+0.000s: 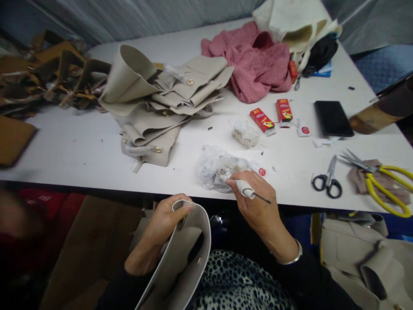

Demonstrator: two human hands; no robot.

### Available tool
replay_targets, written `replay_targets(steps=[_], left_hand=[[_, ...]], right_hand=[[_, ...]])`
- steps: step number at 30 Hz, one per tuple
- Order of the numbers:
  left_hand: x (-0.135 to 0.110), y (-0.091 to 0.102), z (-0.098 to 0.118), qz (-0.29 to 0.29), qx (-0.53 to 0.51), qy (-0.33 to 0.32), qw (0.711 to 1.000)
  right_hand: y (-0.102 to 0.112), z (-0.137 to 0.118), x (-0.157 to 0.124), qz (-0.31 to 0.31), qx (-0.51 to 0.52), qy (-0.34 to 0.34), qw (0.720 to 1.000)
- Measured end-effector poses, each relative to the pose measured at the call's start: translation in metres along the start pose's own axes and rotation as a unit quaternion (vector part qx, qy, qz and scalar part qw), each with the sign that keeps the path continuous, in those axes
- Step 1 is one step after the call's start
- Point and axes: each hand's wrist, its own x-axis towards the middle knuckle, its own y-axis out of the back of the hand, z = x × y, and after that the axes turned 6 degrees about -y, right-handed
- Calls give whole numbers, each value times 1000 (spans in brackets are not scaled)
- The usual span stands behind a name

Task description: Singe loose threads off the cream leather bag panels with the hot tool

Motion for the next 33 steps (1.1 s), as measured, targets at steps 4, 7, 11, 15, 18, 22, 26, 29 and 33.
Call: replay_targets(steps=[4,7,11,15,18,22,26,29,33], left_hand=[[0,4,4,-6,-19,18,1000],[0,7,3,-4,-56,35,998],[-1,9,2,-25,-133,70,988],[1,8,2,-53,-177,98,978],[4,8,1,-80,-192,114,972],[7,7,-2,-118,-187,110,969],[8,8,-3,-133,-183,103,969],[9,8,-5,-137,-189,100,967],[9,8,-8,-141,-186,102,967]], right_hand=[[-1,0,4,-18,-33,7,999],[1,2,2,-27,-18,5,999],[7,2,-5,4,29,11,1000],[5,-10,-12,75,116,-69,988],[-4,-24,-15,1,280,-157,947],[-19,-35,-20,-98,388,-190,896],[-25,-34,-25,-128,391,-195,890],[-25,-32,-27,-136,392,-192,890],[-25,-34,-26,-137,387,-184,893]])
